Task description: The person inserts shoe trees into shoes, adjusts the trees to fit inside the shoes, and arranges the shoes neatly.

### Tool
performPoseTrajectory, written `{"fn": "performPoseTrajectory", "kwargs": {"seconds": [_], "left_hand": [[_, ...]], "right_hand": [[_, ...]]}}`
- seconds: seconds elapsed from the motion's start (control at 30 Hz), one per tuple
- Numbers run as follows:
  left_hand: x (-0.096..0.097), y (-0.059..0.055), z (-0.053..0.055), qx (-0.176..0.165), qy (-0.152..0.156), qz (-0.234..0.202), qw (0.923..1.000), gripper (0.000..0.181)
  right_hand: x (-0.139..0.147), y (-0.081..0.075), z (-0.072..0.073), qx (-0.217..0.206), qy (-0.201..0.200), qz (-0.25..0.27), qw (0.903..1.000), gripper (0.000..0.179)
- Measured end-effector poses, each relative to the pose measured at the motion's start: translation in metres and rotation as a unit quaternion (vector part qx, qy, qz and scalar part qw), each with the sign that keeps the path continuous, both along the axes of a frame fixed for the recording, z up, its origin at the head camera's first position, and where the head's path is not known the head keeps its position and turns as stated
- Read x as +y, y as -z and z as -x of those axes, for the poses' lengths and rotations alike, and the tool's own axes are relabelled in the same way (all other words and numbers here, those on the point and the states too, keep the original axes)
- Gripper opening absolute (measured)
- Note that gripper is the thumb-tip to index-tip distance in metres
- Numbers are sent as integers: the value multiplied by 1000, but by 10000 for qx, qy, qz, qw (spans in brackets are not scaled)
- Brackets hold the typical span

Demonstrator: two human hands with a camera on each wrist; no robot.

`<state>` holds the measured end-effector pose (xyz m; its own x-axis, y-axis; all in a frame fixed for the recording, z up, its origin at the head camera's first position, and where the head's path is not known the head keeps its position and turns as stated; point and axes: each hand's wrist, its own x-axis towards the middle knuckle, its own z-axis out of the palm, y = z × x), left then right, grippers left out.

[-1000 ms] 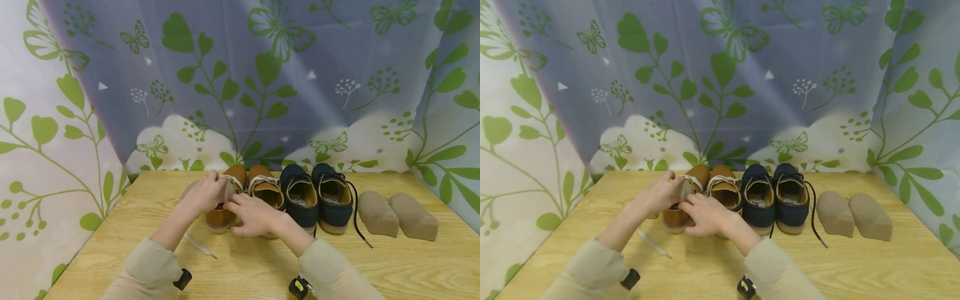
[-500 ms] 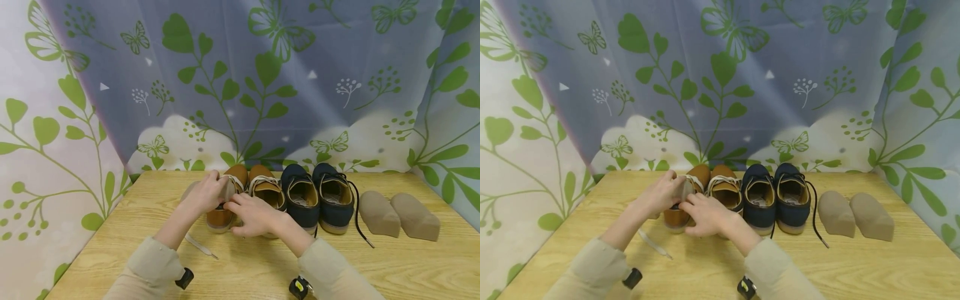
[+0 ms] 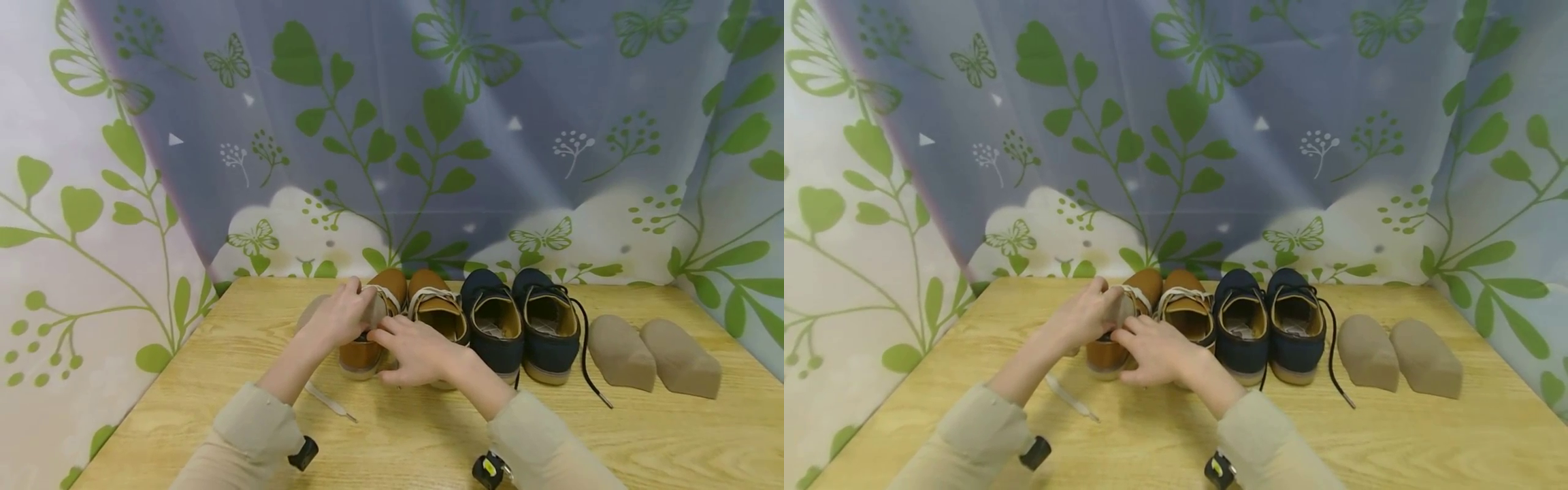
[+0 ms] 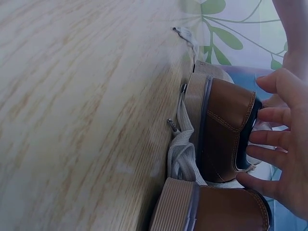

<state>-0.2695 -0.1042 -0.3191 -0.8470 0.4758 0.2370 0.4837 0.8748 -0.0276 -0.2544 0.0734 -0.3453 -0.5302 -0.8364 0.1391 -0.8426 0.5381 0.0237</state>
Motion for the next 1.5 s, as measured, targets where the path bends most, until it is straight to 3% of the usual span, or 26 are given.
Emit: {"fn": "performPoseTrajectory", "kwargs": {"seconds": [1.5], "left_hand": [[-5, 10, 9, 297, 364, -93, 9989, 48]], "right_hand": [[-1, -2, 0, -285, 203, -202, 9992, 57]]}}
